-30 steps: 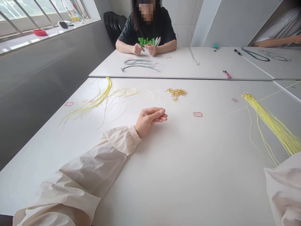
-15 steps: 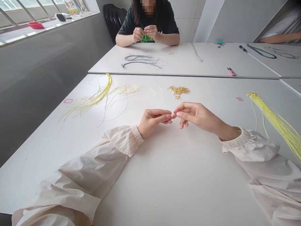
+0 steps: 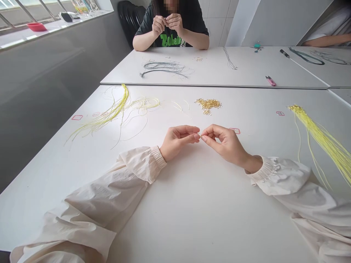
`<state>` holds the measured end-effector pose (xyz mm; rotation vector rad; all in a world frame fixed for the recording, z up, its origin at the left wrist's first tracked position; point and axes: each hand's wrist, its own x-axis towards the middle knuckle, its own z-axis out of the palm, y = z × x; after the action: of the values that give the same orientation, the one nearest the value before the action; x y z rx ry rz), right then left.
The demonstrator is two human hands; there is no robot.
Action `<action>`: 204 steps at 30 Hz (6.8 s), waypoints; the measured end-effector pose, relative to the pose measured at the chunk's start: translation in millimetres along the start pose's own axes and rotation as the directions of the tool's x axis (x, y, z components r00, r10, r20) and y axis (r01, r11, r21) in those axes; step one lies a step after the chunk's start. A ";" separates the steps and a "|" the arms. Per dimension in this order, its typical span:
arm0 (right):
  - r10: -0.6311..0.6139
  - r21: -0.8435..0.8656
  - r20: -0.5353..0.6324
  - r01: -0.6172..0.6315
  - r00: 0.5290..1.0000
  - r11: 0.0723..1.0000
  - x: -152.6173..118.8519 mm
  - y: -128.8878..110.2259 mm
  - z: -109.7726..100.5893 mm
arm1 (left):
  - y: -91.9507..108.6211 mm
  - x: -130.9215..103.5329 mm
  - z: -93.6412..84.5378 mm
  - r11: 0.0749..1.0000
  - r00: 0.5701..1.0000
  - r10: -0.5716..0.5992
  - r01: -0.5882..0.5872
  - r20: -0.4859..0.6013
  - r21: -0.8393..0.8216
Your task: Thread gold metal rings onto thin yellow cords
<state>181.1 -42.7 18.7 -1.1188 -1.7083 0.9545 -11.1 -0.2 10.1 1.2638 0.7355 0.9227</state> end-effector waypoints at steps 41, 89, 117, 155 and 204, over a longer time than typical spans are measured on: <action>-0.320 -0.216 -0.075 0.298 0.944 0.930 -8.0 8.5 4.9 | 1.6 2.2 -1.0 0.995 0.977 -0.065 0.047 0.205 0.090; 0.007 0.077 0.021 -0.008 1.000 0.997 -5.7 10.7 -2.0 | -2.0 5.5 -4.3 0.955 0.963 0.055 -0.129 0.265 0.267; -0.022 0.157 -0.086 0.035 0.996 0.987 -4.0 15.4 -1.6 | -3.0 -4.2 9.0 0.832 0.935 0.328 -0.354 0.136 0.427; -0.002 0.079 0.028 -0.001 1.000 0.997 -5.9 17.4 -2.5 | 1.3 -1.2 8.4 0.941 0.998 0.012 -0.030 0.055 0.336; -0.582 -0.806 -0.066 0.300 0.811 0.511 -6.4 17.8 8.5 | -8.1 -0.8 3.5 0.945 0.969 0.246 -0.235 -0.024 0.228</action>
<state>179.7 -44.4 -2.0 -1.1441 -2.0063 -0.3763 -7.1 -2.9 2.7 1.5592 0.7521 1.0969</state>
